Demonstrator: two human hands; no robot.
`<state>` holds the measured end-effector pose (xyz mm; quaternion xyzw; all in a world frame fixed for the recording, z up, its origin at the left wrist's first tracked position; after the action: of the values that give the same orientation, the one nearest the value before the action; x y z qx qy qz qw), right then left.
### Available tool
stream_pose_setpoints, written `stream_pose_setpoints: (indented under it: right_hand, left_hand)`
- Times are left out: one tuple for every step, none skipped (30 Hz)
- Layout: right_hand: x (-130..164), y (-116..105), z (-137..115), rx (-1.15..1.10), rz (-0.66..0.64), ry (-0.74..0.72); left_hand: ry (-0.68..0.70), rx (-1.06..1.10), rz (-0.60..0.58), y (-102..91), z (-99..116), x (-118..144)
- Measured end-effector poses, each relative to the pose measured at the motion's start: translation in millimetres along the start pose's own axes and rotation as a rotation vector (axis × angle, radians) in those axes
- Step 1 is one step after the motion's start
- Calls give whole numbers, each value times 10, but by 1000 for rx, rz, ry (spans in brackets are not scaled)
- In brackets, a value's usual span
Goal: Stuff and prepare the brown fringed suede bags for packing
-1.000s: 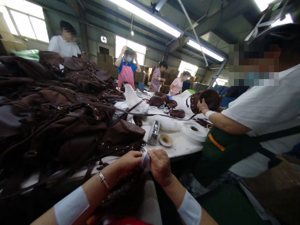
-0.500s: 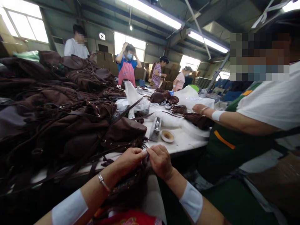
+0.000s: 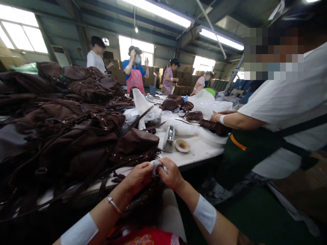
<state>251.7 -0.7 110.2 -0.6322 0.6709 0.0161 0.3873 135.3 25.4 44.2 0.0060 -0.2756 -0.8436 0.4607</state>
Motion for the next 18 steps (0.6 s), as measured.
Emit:
stream_pose_setpoints:
  right_hand:
    - [9,41,56,-49,-28,75]
    - [25,83,120,-100,-50,162]
    - [48,126,184,-147,-65,250]
    - [75,165,239,-189,-72,331]
    - [100,201,282,-225,-72,397]
    - [123,230,313,-254,-65,448]
    - [140,251,333,-273,-52,487]
    - [154,267,346,-286,-36,516]
    - [165,284,351,-301,-24,537]
    - [175,299,349,-314,-15,551]
    - [182,310,340,-325,-6,555]
    - [187,315,324,-332,6,549]
    - [192,315,305,-334,19,535]
    - [199,309,287,-320,31,518]
    - [209,299,269,-284,40,500]
    - [219,288,249,-223,41,477]
    - [228,280,222,-139,33,445]
    - [232,275,184,-32,19,399]
  left_hand:
    - [3,12,2,-3,5,6]
    - [9,25,5,-7,11,9]
    - [17,39,7,-12,18,11]
    - [26,53,11,-19,24,10]
    - [33,65,11,-25,26,8]
    - [39,73,11,-30,24,3]
    - [42,79,8,-33,15,-3]
    - [45,85,3,-35,1,-9]
    - [49,91,-2,-36,-15,-16]
    - [54,96,-8,-37,-33,-21]
    - [61,99,-12,-42,-49,-23]
    - [67,100,-13,-49,-61,-20]
    - [69,94,-14,-59,-70,-12]
    - [63,82,-17,-68,-76,1]
    - [44,60,-27,-73,-80,19]
    - [16,33,-40,-78,-79,40]
    - [-22,5,-57,-81,-74,65]
    - [-68,-17,-77,-82,-66,91]
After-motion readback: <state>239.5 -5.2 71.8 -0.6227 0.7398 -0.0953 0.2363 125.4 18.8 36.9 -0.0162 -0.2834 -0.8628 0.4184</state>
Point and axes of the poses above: each hand's wrist, its own x-axis away from the middle knuckle, its own y-axis out of the palm, z = x × y, the point moved 9 cm from there along -x, towards the middle knuckle, and after that the axes turned 5 degrees about -x, right-handed, at the moved point
